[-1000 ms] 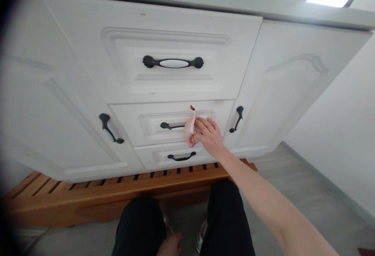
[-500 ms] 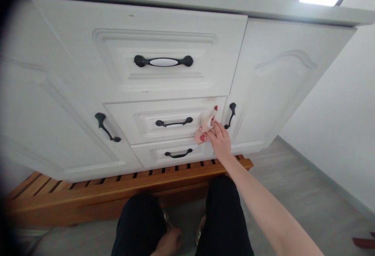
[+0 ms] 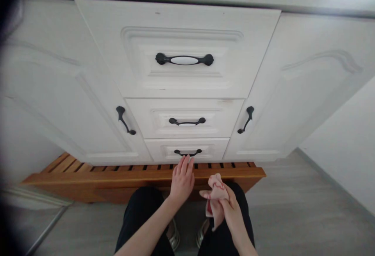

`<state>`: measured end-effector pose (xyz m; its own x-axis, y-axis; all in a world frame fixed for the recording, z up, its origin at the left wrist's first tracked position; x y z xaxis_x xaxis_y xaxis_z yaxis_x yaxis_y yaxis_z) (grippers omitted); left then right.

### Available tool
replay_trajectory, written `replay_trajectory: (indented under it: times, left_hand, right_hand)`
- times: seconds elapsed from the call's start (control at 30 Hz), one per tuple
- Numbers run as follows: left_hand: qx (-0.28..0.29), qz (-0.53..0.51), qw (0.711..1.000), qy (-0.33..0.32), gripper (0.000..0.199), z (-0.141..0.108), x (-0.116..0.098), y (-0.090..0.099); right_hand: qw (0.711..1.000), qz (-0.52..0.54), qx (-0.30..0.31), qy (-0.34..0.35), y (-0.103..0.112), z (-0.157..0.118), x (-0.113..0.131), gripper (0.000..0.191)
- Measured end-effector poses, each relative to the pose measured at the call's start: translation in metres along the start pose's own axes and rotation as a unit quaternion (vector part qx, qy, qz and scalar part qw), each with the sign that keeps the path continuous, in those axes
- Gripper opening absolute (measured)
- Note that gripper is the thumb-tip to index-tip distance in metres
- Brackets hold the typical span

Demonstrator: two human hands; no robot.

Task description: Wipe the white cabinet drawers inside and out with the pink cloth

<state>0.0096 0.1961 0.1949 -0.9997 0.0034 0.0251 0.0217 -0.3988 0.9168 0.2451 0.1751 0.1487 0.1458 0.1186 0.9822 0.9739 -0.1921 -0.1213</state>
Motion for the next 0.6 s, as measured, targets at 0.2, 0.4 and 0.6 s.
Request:
replay_trajectory:
  times: [0.2,0.4,0.6]
  left_hand:
    - [0.015,-0.012,1.0,0.012,0.055,0.038,0.009,0.004]
    - [0.04,-0.026,0.999,0.02,0.063,0.036,0.01,0.008]
    - [0.055,-0.037,0.997,0.031,0.055,0.02,0.005,0.022]
  right_hand:
    - [0.995,0.073,-0.02,-0.063,-0.007,-0.012,0.023,0.054]
    - [0.985,0.15,-0.023,-0.082,-0.016,-0.023,0.039,0.054]
    - [0.977,0.161,-0.079,-0.116,-0.016,-0.041,0.048,0.051]
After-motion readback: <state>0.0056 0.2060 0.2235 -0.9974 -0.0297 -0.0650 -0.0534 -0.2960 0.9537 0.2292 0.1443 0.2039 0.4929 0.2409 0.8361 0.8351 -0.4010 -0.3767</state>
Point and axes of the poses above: each hand's wrist, its own z-axis towards the middle knuckle, its own y-axis out of the back of the hand, x = y × z, the point moved 6 cm from there along z, towards the middle knuckle, and after that the axes turned 15 degrees about z, right-handed, at the moved point
